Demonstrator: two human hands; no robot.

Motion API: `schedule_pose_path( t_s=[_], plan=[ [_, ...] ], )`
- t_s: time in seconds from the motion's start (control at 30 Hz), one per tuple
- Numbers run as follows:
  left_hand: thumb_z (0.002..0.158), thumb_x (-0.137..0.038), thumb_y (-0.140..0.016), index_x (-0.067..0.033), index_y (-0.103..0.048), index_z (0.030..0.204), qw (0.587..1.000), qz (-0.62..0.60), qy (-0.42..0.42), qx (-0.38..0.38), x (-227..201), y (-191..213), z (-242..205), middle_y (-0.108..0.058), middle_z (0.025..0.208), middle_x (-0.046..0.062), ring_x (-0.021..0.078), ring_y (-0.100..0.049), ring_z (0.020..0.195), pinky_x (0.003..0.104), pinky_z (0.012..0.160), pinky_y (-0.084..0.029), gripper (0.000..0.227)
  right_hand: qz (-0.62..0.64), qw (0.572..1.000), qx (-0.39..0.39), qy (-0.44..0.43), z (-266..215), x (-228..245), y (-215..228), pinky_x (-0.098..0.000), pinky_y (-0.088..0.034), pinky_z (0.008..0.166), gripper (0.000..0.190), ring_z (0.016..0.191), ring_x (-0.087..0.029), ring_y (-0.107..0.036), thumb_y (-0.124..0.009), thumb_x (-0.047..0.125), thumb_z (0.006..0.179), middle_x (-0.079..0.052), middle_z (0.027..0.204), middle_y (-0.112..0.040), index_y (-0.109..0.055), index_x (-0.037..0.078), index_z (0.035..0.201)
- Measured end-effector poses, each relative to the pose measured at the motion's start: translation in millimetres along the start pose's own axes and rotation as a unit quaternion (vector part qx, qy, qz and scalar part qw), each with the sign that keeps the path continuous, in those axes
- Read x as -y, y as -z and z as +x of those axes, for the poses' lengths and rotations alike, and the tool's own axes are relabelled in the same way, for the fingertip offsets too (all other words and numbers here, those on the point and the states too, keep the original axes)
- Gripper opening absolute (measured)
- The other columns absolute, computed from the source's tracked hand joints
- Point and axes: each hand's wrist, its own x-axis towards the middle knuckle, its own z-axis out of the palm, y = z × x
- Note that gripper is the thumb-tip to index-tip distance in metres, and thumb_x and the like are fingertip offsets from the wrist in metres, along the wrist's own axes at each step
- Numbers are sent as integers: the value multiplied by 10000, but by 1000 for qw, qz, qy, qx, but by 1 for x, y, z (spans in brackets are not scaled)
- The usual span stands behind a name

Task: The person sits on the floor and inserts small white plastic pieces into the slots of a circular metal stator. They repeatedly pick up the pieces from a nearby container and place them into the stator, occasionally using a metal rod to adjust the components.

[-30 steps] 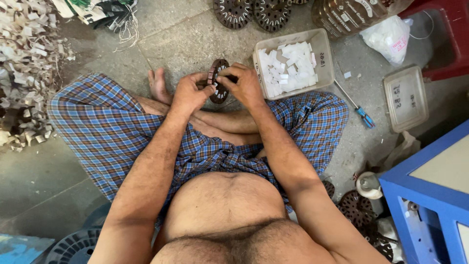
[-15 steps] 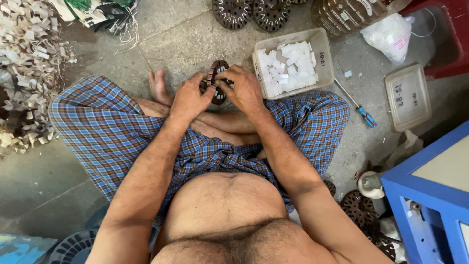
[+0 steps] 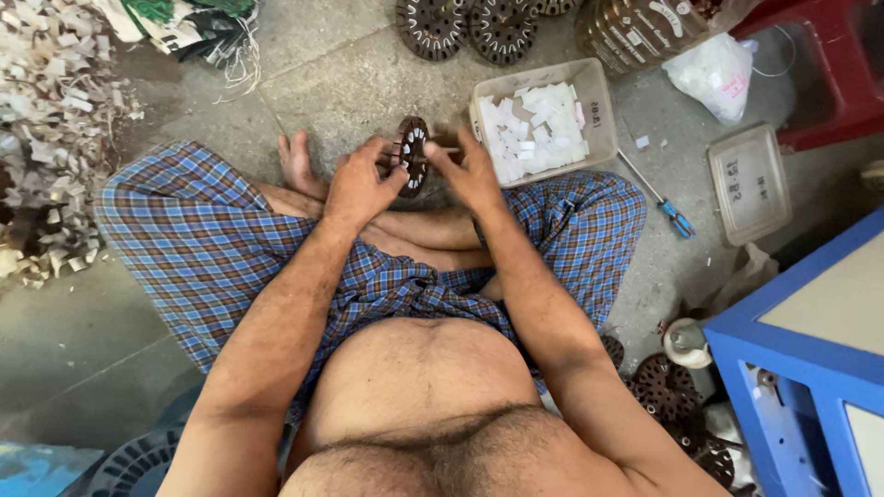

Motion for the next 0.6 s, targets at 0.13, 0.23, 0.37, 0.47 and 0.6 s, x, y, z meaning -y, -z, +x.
schedule_pose_path(
  t_s=[0.13, 0.23, 0.37, 0.47, 0.6],
  plan=[
    [819, -257, -823, -76, -698, 1202, 995, 27, -71, 60, -13, 1, -4, -754, 1123, 150, 346, -707, 1058, 455, 946, -539, 442, 22, 1000, -11, -19, -1, -1, 0, -347, -549, 1001, 713, 1267, -234, -612, -725, 405, 970, -176, 1418, -600, -453, 40, 1519],
    [834, -261, -818, -78, -687, 1250, 988, -6, -80, 133, -17, -1, -2, -739, 1190, 135, 305, -702, 1142, 423, 1003, -540, 473, 36, 999, -26, -15, -3, -4, -1, -320, -538, 998, 711, 1229, -221, -625, -758, 373, 950, -166, 1364, -637, -478, 8, 1493],
    [864, -234, -813, -81, -713, 1237, 986, -38, -96, 134, -17, -5, 6, -762, 1141, 125, 271, -736, 1036, 401, 930, -560, 416, 127, 985, -86, -77, 2, -20, 6, -309, -562, 912, 578, 1070, -188, -672, -741, 321, 938, -127, 1208, -718, -607, -16, 1388],
    [888, -236, -790, -96, -755, 1179, 989, -105, -37, 96, -15, -7, 10, -797, 1034, 83, 193, -755, 862, 329, 790, -594, 325, 188, 973, -117, -67, 6, -34, 11, -293, -539, 888, 483, 1012, -167, -648, -717, 296, 994, -100, 1146, -728, -680, -42, 1338],
    [945, -238, -794, -48, -786, 1113, 970, -238, 32, -50, 0, -10, 18, -780, 918, 115, 176, -674, 743, 302, 666, -543, 254, 241, 956, -141, -93, 10, -44, 15, -317, -521, 950, 482, 1096, -188, -638, -702, 294, 1022, -116, 1221, -715, -646, -52, 1354]
  ],
)
